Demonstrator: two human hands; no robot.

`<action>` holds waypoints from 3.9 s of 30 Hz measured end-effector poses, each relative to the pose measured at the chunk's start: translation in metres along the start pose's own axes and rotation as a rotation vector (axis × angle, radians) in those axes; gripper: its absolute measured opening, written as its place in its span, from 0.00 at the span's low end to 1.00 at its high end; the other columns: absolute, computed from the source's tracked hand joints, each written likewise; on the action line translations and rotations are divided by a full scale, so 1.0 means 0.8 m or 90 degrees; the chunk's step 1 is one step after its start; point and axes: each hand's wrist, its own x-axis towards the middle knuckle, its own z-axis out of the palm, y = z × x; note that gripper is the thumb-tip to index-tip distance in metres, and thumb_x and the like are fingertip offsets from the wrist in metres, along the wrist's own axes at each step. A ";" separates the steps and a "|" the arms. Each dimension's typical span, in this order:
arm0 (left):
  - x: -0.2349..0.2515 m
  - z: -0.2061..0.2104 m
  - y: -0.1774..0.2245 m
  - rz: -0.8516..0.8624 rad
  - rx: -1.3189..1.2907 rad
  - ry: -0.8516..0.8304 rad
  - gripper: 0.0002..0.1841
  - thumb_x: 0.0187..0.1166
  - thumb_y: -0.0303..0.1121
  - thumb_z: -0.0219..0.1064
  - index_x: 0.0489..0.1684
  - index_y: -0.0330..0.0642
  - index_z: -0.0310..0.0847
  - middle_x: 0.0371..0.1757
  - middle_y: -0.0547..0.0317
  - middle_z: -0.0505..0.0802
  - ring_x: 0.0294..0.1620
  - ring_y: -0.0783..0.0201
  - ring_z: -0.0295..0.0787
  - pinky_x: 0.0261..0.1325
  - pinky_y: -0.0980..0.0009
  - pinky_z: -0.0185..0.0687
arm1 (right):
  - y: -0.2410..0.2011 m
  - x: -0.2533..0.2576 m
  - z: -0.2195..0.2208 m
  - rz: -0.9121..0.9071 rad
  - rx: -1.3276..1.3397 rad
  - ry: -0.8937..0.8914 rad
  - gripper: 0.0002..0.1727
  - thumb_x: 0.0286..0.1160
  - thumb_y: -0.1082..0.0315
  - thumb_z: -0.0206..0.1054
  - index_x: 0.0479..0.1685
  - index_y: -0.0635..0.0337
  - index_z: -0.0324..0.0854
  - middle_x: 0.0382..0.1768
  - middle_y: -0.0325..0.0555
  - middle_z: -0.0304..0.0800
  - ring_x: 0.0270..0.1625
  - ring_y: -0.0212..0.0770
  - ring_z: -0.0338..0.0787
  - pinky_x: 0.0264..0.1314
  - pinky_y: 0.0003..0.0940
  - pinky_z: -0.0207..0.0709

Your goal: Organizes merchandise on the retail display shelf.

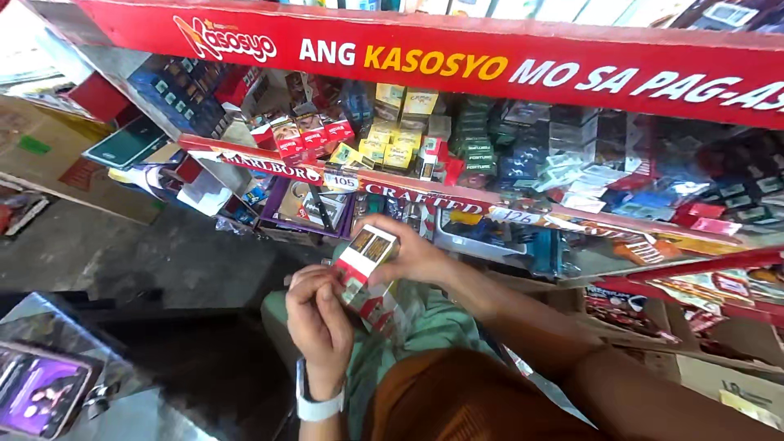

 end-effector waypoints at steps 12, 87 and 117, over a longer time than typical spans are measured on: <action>-0.022 0.001 -0.011 -0.022 0.141 0.012 0.10 0.91 0.37 0.54 0.44 0.47 0.79 0.48 0.63 0.88 0.62 0.71 0.82 0.75 0.68 0.71 | 0.018 0.021 -0.012 -0.033 -0.013 0.097 0.27 0.56 0.68 0.81 0.60 0.51 0.82 0.45 0.28 0.92 0.43 0.21 0.91 0.44 0.20 0.88; -0.136 0.068 -0.084 -0.490 -0.068 0.175 0.03 0.68 0.20 0.62 0.27 0.33 0.73 0.34 0.58 0.85 0.36 0.76 0.81 0.39 0.80 0.78 | 0.081 0.044 -0.021 0.061 -0.218 0.190 0.29 0.71 0.63 0.75 0.72 0.56 0.71 0.54 0.42 0.86 0.47 0.26 0.86 0.51 0.26 0.83; -0.084 0.070 -0.103 -0.620 -0.454 -0.064 0.39 0.62 0.23 0.76 0.76 0.26 0.59 0.54 0.49 0.89 0.48 0.71 0.90 0.55 0.72 0.88 | -0.038 0.342 0.049 -0.107 -0.624 -0.044 0.42 0.64 0.65 0.83 0.80 0.68 0.66 0.71 0.72 0.77 0.69 0.68 0.82 0.71 0.63 0.75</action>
